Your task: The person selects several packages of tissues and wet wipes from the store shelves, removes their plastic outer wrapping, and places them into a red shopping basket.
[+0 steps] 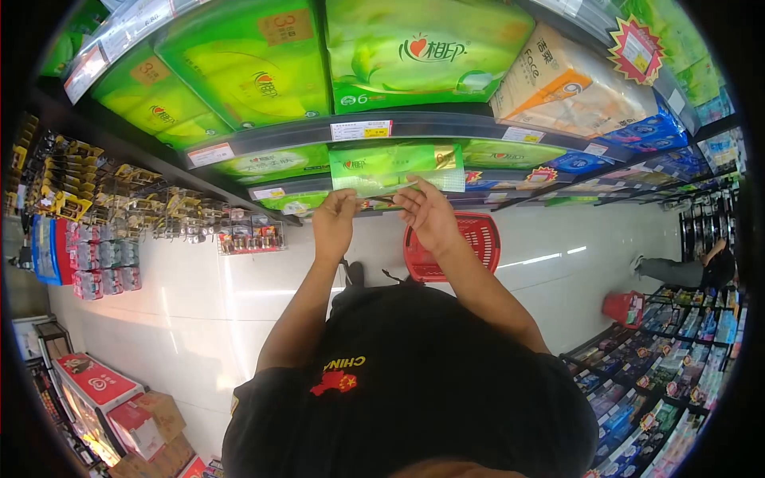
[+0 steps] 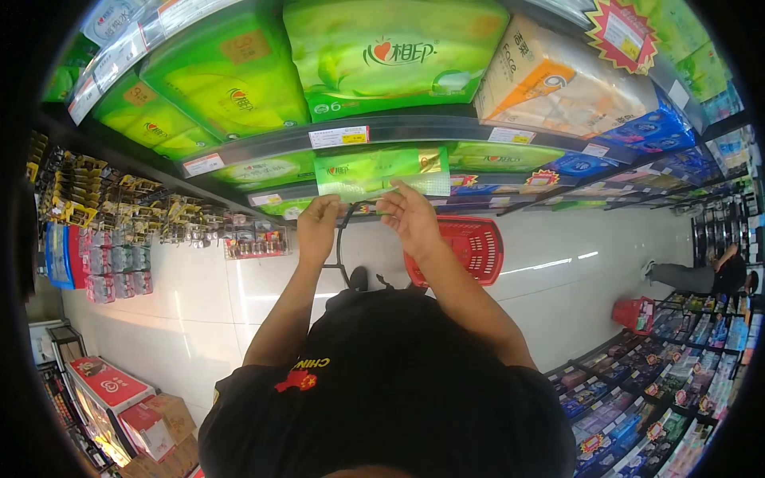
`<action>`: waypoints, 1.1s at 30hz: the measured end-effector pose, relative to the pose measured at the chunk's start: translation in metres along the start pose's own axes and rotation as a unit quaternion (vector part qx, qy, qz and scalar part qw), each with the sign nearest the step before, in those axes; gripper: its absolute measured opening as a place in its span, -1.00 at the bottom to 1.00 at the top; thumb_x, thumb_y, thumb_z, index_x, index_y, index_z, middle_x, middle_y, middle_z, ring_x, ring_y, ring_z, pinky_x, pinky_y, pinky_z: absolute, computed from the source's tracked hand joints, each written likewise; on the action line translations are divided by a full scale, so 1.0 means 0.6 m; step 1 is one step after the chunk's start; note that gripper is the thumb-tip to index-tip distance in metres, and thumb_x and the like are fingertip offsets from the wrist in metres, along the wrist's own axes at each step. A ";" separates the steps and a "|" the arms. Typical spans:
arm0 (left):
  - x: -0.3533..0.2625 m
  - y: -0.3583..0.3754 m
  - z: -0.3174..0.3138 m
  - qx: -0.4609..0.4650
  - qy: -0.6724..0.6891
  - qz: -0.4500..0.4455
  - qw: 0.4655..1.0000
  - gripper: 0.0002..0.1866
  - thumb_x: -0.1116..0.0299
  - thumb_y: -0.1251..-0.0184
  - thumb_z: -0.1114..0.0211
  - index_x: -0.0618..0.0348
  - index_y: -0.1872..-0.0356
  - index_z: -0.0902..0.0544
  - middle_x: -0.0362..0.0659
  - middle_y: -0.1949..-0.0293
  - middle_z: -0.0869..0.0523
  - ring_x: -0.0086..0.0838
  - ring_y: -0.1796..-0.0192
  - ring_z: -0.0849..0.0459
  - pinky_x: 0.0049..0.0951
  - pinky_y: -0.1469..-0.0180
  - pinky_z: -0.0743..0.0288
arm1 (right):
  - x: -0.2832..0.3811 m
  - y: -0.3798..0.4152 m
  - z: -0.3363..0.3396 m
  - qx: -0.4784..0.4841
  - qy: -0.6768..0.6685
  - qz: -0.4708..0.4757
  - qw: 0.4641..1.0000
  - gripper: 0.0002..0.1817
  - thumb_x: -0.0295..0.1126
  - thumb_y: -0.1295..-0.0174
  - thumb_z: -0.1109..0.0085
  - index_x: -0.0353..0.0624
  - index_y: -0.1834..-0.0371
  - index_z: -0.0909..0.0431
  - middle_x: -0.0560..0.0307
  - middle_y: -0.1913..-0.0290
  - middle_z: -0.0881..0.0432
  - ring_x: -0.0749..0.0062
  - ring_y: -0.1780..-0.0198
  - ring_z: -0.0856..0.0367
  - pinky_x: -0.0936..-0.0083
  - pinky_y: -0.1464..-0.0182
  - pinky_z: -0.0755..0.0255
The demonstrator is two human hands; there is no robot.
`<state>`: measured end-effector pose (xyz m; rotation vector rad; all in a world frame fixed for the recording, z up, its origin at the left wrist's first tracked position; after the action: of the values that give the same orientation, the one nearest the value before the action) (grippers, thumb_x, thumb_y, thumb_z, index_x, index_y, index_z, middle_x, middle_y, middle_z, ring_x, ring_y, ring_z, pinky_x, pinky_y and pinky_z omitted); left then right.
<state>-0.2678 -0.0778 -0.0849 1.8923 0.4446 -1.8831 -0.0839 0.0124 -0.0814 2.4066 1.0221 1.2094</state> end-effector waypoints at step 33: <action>0.059 0.062 -0.035 0.101 0.010 0.156 0.982 -0.77 0.24 -0.43 -0.19 0.22 0.24 -0.62 -0.25 0.44 -0.63 -0.63 0.40 -0.57 -0.62 0.38 -0.41 | -0.058 0.180 0.180 -0.111 -0.095 0.078 0.986 -0.75 -0.30 -0.44 0.09 -0.25 0.25 -0.49 0.02 0.26 -0.58 0.23 0.10 -0.56 0.32 -0.09 -0.40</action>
<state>-0.2297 -0.1015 -0.1176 1.9751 -0.0427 -1.7539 0.0379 -0.0810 -0.1140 2.4034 0.6191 1.0533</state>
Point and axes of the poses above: each hand's wrist, its own y-axis away from the middle knuckle, its own z-axis out of the back of the hand, x = y × z, the point moved 3 cm from there along -y, towards the middle knuckle
